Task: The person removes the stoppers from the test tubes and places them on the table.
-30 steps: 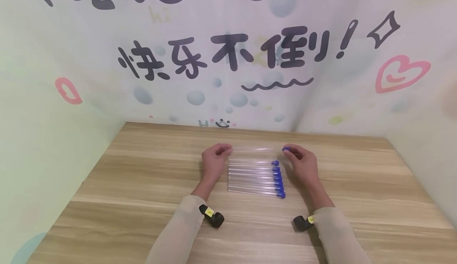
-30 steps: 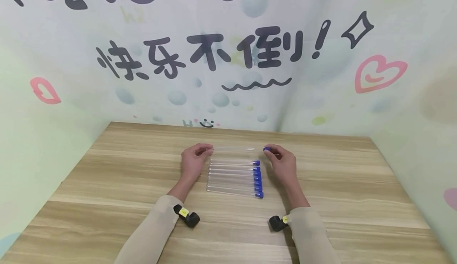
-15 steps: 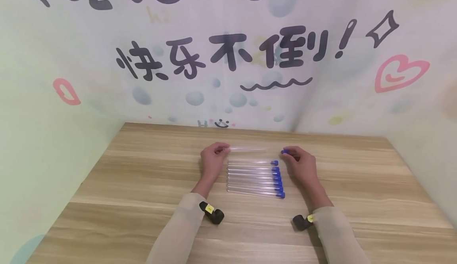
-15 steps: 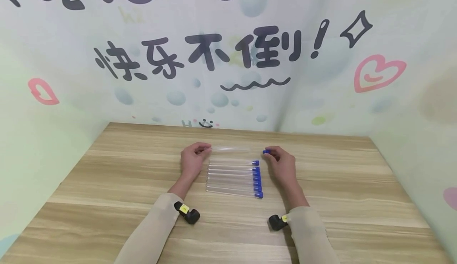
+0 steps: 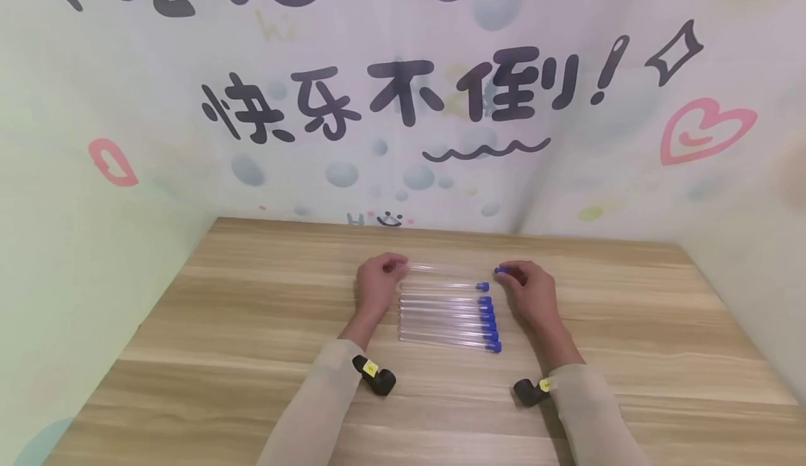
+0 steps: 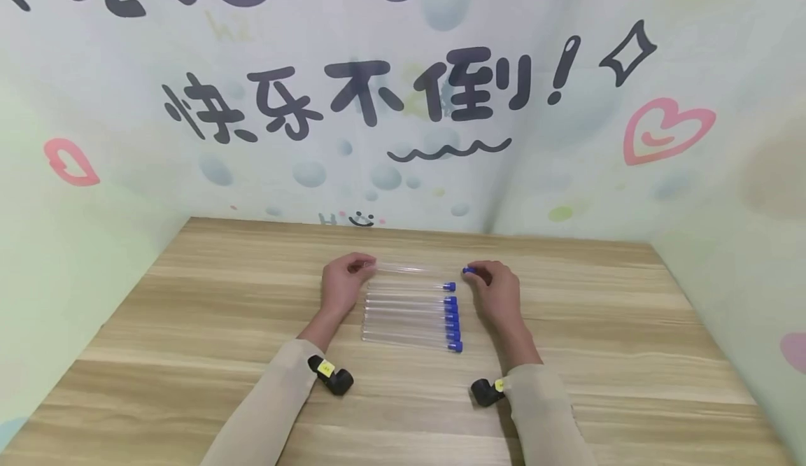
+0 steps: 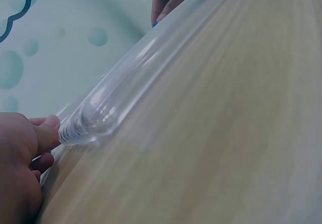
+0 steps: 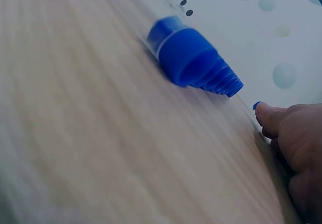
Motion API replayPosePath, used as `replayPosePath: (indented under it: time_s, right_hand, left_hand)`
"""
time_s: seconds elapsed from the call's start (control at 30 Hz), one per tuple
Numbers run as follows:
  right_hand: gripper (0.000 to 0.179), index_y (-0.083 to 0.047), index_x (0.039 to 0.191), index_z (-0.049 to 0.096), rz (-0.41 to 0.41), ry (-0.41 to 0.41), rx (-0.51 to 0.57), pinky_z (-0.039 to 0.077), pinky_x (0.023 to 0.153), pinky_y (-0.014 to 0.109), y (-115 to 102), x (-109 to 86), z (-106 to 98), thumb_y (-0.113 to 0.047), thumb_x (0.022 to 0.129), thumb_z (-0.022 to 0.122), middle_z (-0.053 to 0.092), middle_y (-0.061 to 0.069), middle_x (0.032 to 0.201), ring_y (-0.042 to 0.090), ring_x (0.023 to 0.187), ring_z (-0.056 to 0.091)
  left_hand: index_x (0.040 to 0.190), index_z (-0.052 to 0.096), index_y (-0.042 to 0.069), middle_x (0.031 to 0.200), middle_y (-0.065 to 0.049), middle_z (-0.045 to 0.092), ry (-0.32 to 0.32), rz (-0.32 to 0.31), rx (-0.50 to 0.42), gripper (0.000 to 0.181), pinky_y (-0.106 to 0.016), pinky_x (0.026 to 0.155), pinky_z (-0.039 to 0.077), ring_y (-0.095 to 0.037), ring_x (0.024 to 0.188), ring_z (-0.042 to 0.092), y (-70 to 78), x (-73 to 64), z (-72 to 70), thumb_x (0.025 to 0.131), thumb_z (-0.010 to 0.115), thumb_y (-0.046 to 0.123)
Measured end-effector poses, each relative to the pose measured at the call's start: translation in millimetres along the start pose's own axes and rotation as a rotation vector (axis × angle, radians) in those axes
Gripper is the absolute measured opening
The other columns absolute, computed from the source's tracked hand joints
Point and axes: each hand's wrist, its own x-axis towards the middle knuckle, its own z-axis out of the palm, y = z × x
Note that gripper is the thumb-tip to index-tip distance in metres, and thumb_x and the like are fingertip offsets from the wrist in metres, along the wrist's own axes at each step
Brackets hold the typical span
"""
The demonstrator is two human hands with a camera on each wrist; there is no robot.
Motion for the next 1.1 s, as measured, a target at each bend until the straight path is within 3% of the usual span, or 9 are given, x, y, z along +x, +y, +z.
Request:
replayPosePath:
  time_s: [0.37,1.1]
  right_hand:
    - [0.022,-0.006,0.111,0.066,-0.013,0.005,-0.015,0.047,0.084,0.042,0.5,0.3,1.7,-0.017,0.093,0.065,0.062,0.01,0.106,0.025,0.093,0.057]
    - [0.027,-0.007,0.117,0.064,-0.005,-0.015,-0.006,0.046,0.086,0.043,1.2,0.0,0.8,-0.018,0.093,0.064,0.06,0.01,0.109,0.026,0.098,0.056]
  left_hand:
    - [0.098,0.075,0.016,0.089,0.001,0.069,0.002,0.029,0.123,0.017,-0.032,0.071,0.048,-0.014,0.082,0.061,0.2,2.4,5.2,0.082,0.077,0.019]
    - [0.102,0.074,0.017,0.093,0.001,0.068,-0.005,0.022,0.1,0.021,-0.033,0.073,0.047,-0.015,0.084,0.06,0.9,1.0,3.8,0.083,0.075,0.022]
